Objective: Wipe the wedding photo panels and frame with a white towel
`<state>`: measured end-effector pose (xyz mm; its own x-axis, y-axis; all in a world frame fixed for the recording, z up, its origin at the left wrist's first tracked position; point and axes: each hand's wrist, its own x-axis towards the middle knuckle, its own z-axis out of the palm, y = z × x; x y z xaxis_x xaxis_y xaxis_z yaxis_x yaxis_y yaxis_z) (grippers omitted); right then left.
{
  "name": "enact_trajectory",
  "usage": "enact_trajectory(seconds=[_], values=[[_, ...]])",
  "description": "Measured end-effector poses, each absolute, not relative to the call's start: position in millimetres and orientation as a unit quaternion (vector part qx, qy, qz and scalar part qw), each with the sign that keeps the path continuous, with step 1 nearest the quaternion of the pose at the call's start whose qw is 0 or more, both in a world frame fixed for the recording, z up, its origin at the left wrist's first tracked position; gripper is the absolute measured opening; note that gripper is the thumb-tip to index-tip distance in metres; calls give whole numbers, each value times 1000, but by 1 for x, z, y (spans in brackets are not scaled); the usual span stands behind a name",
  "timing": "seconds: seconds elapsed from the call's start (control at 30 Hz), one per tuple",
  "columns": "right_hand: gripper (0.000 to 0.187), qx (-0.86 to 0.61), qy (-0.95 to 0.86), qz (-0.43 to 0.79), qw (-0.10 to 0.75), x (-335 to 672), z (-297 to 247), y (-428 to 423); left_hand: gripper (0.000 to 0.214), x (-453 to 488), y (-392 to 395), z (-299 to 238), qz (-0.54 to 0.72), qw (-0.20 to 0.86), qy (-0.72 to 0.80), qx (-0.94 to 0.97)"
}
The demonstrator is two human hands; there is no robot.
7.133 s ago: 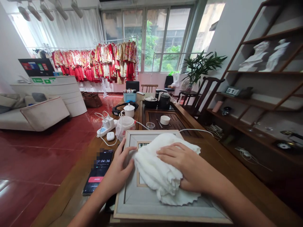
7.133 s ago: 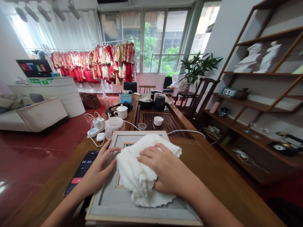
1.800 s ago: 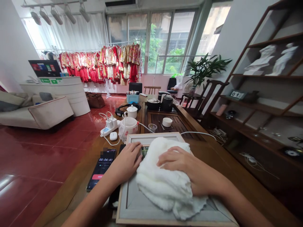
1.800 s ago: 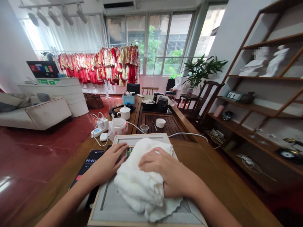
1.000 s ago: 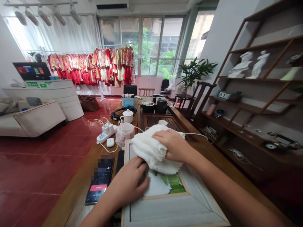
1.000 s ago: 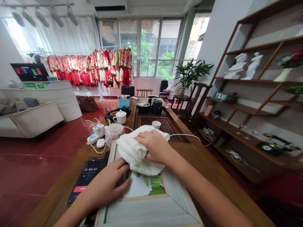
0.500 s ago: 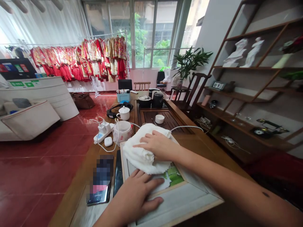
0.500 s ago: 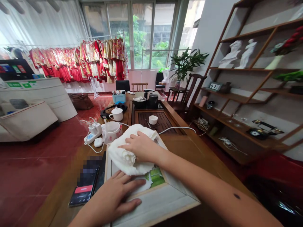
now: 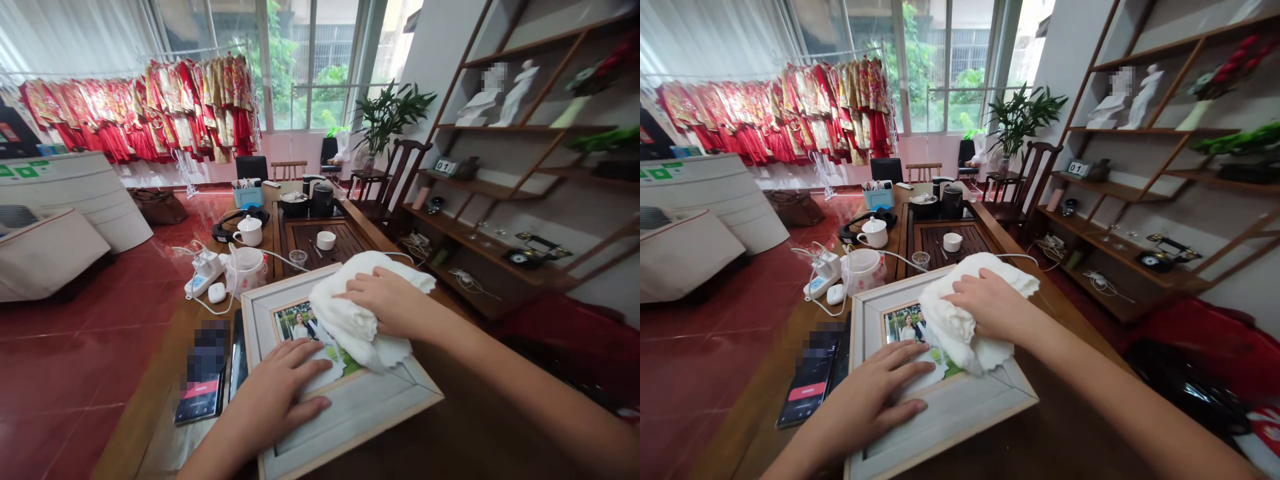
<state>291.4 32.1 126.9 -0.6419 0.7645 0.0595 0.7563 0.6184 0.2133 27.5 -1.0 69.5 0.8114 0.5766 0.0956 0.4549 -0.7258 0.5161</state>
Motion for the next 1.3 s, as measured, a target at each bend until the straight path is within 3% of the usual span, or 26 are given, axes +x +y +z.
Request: enact_trajectory(seconds=[0.2,0.33,0.5,0.83,1.0,1.3], values=[[32,452,892,10,3,302,120,-29,46,30,0,67,140,265,288,910],[41,463,885,-41,-9,311,113,-59,49,28,-1,67,159,291,290,898],[55,462,886,-30,-16,305,104,-70,39,29,-4,68,186,302,303,885],[78,365,928,-71,-5,225,91,-57,36,31,-4,57,295,349,384,802],[69,358,931,-65,-21,210,85,-55,34,26,-3,55,294,351,374,807],[58,396,916,-50,-32,251,92,-58,34,26,-6,61,232,238,354,874]])
